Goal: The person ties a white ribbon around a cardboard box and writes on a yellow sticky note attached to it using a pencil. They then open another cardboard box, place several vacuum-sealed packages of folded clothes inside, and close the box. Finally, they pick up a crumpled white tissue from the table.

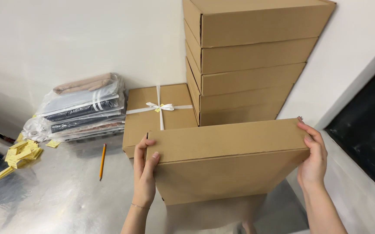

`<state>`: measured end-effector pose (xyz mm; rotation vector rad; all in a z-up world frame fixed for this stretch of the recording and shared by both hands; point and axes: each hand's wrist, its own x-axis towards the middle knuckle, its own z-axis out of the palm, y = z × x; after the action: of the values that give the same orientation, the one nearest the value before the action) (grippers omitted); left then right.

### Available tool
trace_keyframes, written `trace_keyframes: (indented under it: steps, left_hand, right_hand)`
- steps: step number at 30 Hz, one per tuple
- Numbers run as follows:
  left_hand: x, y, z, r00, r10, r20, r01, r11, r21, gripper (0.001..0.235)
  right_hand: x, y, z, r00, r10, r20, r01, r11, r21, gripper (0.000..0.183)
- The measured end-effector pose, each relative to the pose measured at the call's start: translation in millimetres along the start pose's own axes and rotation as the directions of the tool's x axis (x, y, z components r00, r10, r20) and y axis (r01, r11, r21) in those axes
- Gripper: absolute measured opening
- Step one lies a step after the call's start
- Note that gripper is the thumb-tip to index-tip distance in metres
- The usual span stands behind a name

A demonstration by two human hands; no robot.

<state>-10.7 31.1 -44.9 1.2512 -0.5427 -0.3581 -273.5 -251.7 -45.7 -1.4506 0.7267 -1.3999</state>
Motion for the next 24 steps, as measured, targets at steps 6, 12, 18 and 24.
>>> trace_keyframes:
  steps: [6, 12, 18, 24]
  left_hand:
    - [-55, 20, -39, 0.996, 0.086, 0.0, -0.086, 0.995, 0.053, 0.075]
    - [-135, 16, -104, 0.998, -0.068, 0.011, 0.067, 0.993, 0.1, 0.094]
    - [-183, -57, -160, 0.902, -0.39, -0.185, 0.415, 0.901, 0.125, 0.077]
    - [-188, -110, -188, 0.829, -0.526, -0.188, 0.559, 0.786, 0.264, 0.076]
  right_hand:
    - [-77, -40, 6, 0.989, 0.145, -0.01, -0.143, 0.984, 0.102, 0.073]
    - [-164, 34, -36, 0.978, 0.209, 0.014, -0.201, 0.918, 0.343, 0.067]
    - [-236, 94, -43, 0.872, 0.484, 0.072, -0.489, 0.867, 0.093, 0.033]
    - [-258, 105, -18, 0.692, 0.722, 0.03, -0.656, 0.645, -0.391, 0.055]
